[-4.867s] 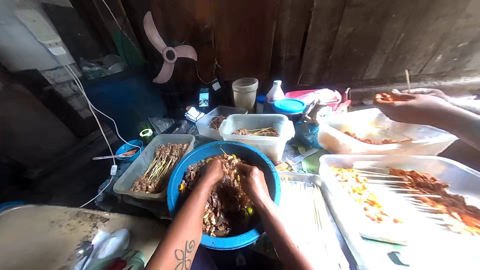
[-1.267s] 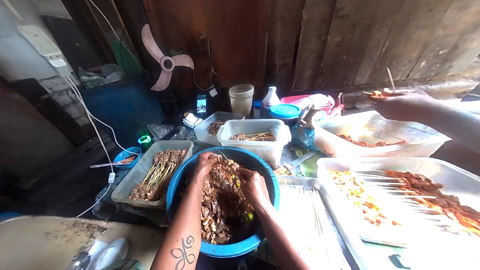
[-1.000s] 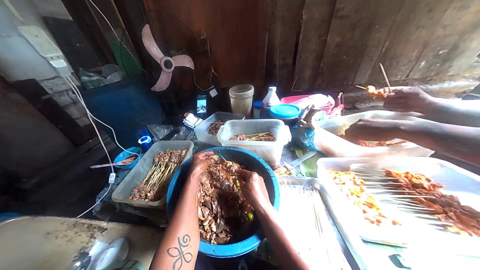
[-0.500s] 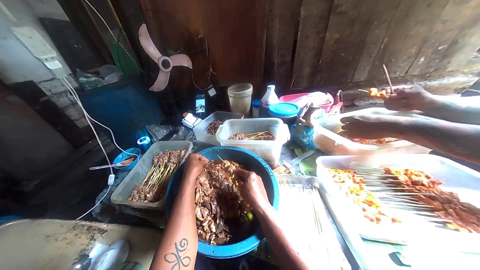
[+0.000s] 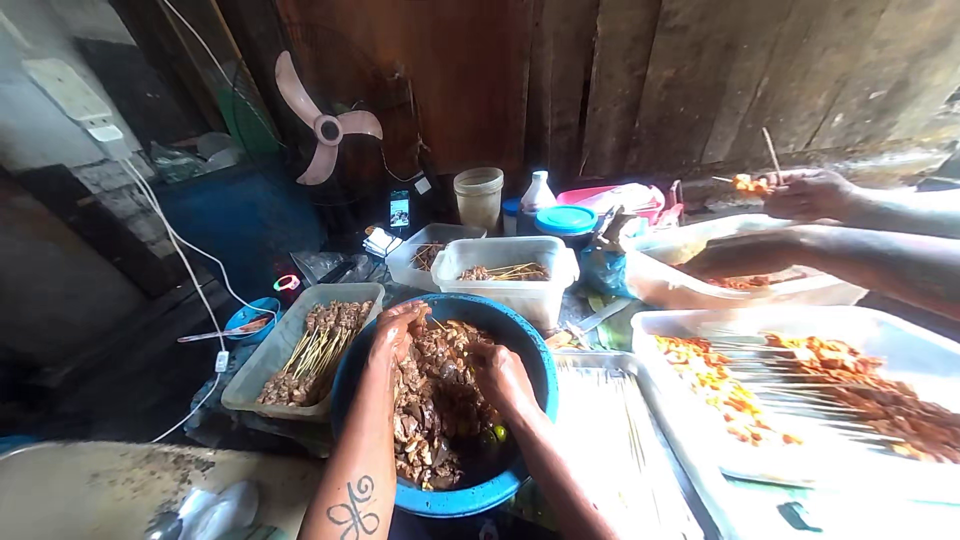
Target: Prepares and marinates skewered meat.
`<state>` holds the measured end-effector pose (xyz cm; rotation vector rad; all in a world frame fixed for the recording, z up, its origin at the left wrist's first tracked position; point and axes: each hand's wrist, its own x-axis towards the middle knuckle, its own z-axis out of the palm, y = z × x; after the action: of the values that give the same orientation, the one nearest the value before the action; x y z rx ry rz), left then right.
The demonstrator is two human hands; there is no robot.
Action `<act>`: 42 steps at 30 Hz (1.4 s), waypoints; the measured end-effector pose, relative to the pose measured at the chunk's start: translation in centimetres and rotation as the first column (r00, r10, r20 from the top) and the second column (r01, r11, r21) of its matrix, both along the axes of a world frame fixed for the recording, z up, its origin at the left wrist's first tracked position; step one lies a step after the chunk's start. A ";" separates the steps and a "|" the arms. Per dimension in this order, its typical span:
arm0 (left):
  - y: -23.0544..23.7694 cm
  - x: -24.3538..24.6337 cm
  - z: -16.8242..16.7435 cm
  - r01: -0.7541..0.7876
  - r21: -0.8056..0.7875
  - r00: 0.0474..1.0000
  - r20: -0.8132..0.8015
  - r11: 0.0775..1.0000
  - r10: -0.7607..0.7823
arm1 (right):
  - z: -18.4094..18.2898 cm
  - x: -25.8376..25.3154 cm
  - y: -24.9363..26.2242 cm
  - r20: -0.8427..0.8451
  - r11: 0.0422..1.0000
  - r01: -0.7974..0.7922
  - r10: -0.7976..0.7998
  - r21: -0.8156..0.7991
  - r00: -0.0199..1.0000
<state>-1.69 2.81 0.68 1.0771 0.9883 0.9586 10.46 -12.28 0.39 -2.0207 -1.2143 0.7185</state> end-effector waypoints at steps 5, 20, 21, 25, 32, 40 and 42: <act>-0.6 1.1 -0.3 -0.017 0.032 0.999 -0.047 0.999 0.019 | 0.1 -0.1 0.0 0.006 0.999 -0.038 0.038 0.012 0.999; -1.1 1.8 -0.8 0.186 0.344 0.893 -0.450 0.920 -0.013 | 0.1 -0.4 0.7 -0.043 0.996 0.003 0.000 0.084 0.999; -1.2 1.8 -0.4 0.197 0.365 0.871 -0.491 0.910 0.008 | 0.1 -0.5 0.9 -0.050 0.995 0.004 0.001 0.097 0.999; -1.4 1.3 0.3 0.209 0.393 0.843 -0.536 0.896 0.038 | 0.0 -0.8 1.5 -0.074 0.991 0.021 -0.012 0.131 0.997; -1.2 1.5 0.3 0.241 0.400 0.844 -0.536 0.884 0.013 | 0.2 -1.3 1.1 -0.086 0.982 0.043 -0.027 0.184 0.996; -1.4 1.5 0.9 0.315 0.354 0.874 -0.470 0.881 -0.124 | 0.1 -1.1 1.1 -0.061 0.977 0.070 -0.058 0.203 0.996; -1.1 0.1 2.0 0.344 0.289 0.868 -0.460 0.893 -0.186 | 0.1 -0.6 1.0 -0.063 0.977 0.092 -0.081 0.193 0.995</act>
<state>-1.59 1.76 2.63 1.7453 0.9879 0.6992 9.82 -11.24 0.52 -1.8675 -1.1129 0.5850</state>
